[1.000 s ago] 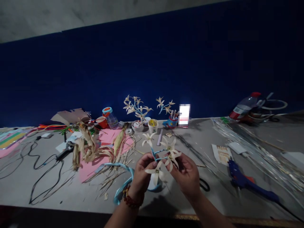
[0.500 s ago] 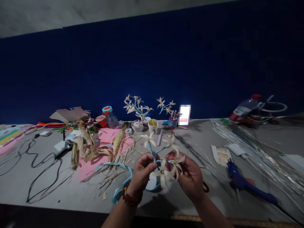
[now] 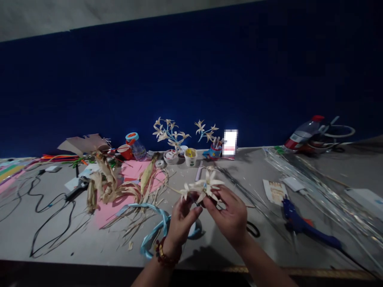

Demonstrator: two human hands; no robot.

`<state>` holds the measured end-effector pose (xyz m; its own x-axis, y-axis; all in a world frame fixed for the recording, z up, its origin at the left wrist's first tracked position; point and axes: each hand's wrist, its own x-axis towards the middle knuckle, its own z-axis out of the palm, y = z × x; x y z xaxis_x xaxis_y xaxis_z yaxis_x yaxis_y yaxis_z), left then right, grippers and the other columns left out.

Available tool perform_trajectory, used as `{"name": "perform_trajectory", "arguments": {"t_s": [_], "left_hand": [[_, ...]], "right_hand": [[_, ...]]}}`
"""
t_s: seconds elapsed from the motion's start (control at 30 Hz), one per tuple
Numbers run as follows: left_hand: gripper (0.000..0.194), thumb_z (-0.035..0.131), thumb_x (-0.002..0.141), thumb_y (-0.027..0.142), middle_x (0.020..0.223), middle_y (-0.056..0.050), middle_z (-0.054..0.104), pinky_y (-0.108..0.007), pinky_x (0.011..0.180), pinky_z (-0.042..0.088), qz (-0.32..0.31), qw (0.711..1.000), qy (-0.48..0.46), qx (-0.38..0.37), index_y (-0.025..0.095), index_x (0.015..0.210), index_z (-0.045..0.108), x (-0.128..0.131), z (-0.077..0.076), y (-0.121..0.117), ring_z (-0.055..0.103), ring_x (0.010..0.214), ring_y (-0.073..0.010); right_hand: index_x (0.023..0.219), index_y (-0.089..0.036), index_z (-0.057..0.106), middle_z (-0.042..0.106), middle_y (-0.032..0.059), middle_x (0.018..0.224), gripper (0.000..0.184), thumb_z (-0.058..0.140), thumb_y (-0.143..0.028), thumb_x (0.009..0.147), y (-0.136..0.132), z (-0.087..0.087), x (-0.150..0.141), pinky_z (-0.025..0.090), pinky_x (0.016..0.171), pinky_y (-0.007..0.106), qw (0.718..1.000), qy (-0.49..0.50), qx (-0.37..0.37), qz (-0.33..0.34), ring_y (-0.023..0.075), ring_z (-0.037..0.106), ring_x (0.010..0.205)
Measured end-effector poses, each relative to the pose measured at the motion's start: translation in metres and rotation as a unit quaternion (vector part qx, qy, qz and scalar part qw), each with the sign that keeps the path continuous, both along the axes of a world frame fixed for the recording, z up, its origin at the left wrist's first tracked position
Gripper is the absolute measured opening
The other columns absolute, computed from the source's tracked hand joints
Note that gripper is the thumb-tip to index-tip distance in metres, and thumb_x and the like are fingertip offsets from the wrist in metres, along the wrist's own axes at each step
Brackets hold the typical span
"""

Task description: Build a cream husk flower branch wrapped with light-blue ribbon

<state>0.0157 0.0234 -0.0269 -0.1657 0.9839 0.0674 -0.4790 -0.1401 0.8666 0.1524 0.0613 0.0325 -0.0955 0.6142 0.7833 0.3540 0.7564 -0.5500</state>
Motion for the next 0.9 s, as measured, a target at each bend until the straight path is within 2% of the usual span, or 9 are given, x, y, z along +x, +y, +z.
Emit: {"name": "perform_trajectory", "arguments": {"t_s": [0.2,0.3,0.4,0.47,0.53,0.6,0.67,0.8,0.9], "left_hand": [[0.020,0.083,0.075,0.027,0.091,-0.006,0.077,-0.032,0.090,0.054,-0.020,1.000,-0.006,-0.023,0.016,0.090,0.075,0.005,0.016,0.007,0.071,0.087,-0.0195],[0.017,0.083,0.074,0.022,0.083,-0.002,0.075,-0.029,0.087,0.054,-0.008,0.999,-0.039,-0.036,0.017,0.083,0.071,0.004,0.019,0.008,0.072,0.082,-0.0171],[0.016,0.081,0.077,0.021,0.080,-0.002,0.075,-0.031,0.089,0.053,-0.023,0.998,-0.041,-0.038,0.017,0.082,0.067,0.005,0.020,0.007,0.073,0.080,-0.0176],[0.016,0.080,0.078,0.022,0.077,-0.002,0.075,-0.033,0.088,0.053,-0.038,0.998,-0.035,-0.039,0.018,0.085,0.066,0.006,0.023,0.006,0.073,0.079,-0.0184],[0.017,0.080,0.079,0.023,0.075,-0.002,0.074,-0.033,0.086,0.054,-0.050,0.997,-0.030,-0.040,0.018,0.089,0.066,0.009,0.025,0.005,0.073,0.079,-0.0193],[0.019,0.080,0.079,0.023,0.075,-0.002,0.074,-0.033,0.085,0.053,-0.057,0.997,-0.031,-0.038,0.018,0.091,0.067,0.011,0.026,0.004,0.073,0.078,-0.0191],[0.019,0.082,0.077,0.021,0.080,-0.001,0.073,-0.031,0.084,0.053,-0.054,0.997,-0.042,-0.036,0.018,0.090,0.068,0.013,0.026,0.004,0.073,0.077,-0.0174],[0.019,0.083,0.075,0.021,0.082,0.000,0.073,-0.028,0.082,0.053,-0.054,0.996,-0.057,-0.043,0.018,0.088,0.069,0.015,0.024,0.003,0.072,0.074,-0.0153],[0.022,0.084,0.073,0.024,0.076,0.000,0.072,-0.029,0.080,0.053,-0.026,0.997,-0.056,-0.048,0.018,0.087,0.068,0.016,0.023,0.005,0.071,0.073,-0.0161]], "right_hand": [[0.097,-0.021,0.069,0.076,0.0050,0.087,0.014,0.067,-0.011,0.087,-0.005,0.000,0.007,0.057,0.073,0.029,0.997,-0.052,0.033,0.044,0.0189,0.071,0.078],[0.096,-0.021,0.070,0.073,0.0041,0.085,0.013,0.066,-0.011,0.088,-0.013,-0.006,0.017,0.054,0.064,0.026,0.998,-0.019,-0.024,0.049,0.0161,0.067,0.071],[0.087,-0.021,0.071,0.070,0.0022,0.078,0.008,0.066,-0.016,0.089,-0.015,-0.020,0.022,0.051,0.061,0.025,0.987,0.046,-0.138,0.063,0.0143,0.064,0.066],[0.082,-0.021,0.069,0.069,0.0015,0.074,0.007,0.068,-0.023,0.089,-0.012,-0.029,0.020,0.052,0.062,0.025,0.954,0.128,-0.248,0.107,0.0147,0.064,0.066],[0.081,-0.020,0.068,0.069,0.0009,0.071,0.013,0.074,-0.031,0.085,-0.007,-0.034,0.016,0.054,0.065,0.026,0.896,0.230,-0.342,0.164,0.0153,0.065,0.067],[0.083,-0.020,0.070,0.069,0.0003,0.070,0.019,0.080,-0.035,0.078,-0.002,-0.036,0.011,0.055,0.064,0.026,0.843,0.302,-0.395,0.205,0.0145,0.064,0.063],[0.081,-0.020,0.071,0.069,-0.0002,0.070,0.024,0.085,-0.037,0.072,0.002,-0.034,0.007,0.053,0.060,0.025,0.818,0.336,-0.413,0.217,0.0127,0.061,0.059],[0.071,-0.020,0.065,0.063,-0.0028,0.065,0.029,0.087,-0.039,0.069,0.006,-0.033,0.003,0.049,0.053,0.024,0.817,0.346,-0.410,0.213,0.0110,0.056,0.053],[0.070,-0.020,0.062,0.060,-0.0028,0.063,0.026,0.079,-0.038,0.079,0.004,-0.036,0.005,0.049,0.054,0.025,0.860,0.279,-0.385,0.184,0.0121,0.057,0.054]]}}
